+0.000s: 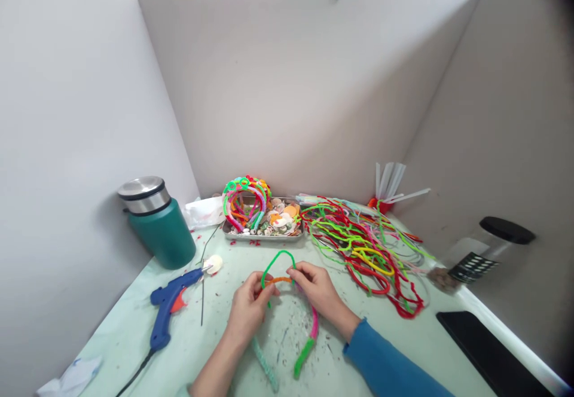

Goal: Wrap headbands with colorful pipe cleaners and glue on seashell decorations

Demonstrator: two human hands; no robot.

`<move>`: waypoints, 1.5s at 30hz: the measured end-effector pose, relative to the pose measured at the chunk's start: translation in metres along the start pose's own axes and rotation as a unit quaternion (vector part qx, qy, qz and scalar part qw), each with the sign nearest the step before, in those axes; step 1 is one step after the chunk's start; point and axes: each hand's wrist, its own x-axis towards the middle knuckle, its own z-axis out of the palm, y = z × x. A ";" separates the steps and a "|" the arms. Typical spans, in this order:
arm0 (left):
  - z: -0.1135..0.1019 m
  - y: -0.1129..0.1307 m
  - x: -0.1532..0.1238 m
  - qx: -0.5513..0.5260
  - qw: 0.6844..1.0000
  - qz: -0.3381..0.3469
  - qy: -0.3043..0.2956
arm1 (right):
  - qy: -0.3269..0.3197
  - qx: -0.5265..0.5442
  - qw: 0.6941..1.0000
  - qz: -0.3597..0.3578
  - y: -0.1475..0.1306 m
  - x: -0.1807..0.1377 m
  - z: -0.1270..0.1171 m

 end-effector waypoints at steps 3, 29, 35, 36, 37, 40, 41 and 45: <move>-0.001 0.000 0.000 0.008 1.000 -0.002 -0.004 | -0.002 -0.007 1.000 -0.002 0.002 0.000 0.000; -0.002 0.006 -0.003 0.044 0.997 -0.032 -0.060 | -0.028 0.027 0.995 -0.096 -0.007 -0.004 -0.005; -0.002 0.006 -0.002 0.080 0.994 -0.039 -0.064 | -0.090 0.027 0.985 -0.148 -0.015 -0.009 -0.003; -0.002 0.005 -0.001 0.085 0.993 -0.037 -0.067 | -0.088 0.026 0.984 -0.152 -0.015 -0.009 -0.002; -0.002 0.004 -0.001 0.088 0.993 -0.035 -0.070 | -0.078 0.028 0.985 -0.150 -0.015 -0.009 -0.001; -0.001 0.001 0.000 0.092 0.992 -0.026 -0.082 | -0.022 0.060 0.992 -0.109 -0.011 -0.007 0.000; -0.001 0.000 0.000 0.094 0.992 -0.026 -0.086 | 0.002 0.080 0.993 -0.086 -0.009 -0.005 0.000; 0.000 0.000 0.001 0.096 0.990 -0.038 -0.096 | 0.105 0.172 0.980 0.008 -0.002 0.007 -0.009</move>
